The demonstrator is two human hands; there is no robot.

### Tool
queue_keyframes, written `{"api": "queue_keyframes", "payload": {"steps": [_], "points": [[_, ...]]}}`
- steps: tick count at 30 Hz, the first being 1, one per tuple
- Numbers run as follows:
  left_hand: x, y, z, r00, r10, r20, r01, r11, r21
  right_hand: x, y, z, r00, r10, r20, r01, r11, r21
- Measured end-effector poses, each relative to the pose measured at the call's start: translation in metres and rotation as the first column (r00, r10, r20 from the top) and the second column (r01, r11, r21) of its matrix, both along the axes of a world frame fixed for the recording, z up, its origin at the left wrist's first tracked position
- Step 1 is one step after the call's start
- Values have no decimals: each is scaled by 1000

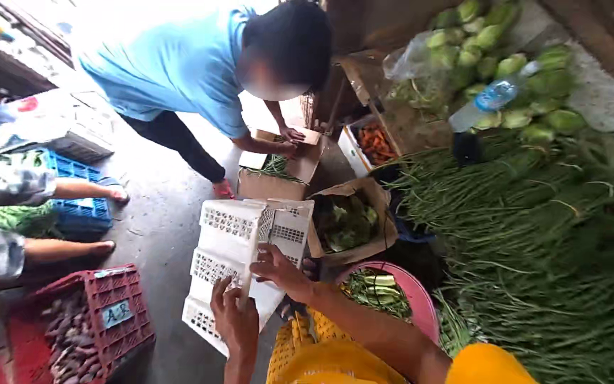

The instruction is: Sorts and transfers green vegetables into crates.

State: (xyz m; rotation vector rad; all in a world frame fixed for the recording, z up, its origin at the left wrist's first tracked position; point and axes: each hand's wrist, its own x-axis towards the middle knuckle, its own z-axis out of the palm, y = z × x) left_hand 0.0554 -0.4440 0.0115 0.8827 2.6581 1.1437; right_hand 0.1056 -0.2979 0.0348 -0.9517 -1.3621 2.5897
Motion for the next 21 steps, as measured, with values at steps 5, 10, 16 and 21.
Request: {"api": "queue_keyframes", "payload": {"steps": [5, 10, 16, 21], "points": [[19, 43, 10, 1000, 8, 25, -8, 1000, 27, 15, 29, 11, 994, 28, -104, -7, 981, 196], [10, 74, -18, 937, 83, 341, -105, 993, 48, 78, 43, -41, 976, -154, 155, 70, 891, 449], [8, 79, -60, 700, 321, 638, -328, 938, -112, 174, 42, -110, 645, -354, 677, 3, 887, 462], [12, 63, -68, 583, 419, 696, -398, 894, -204, 190, 25, -147, 512, -415, 752, 577, 815, 57]]}}
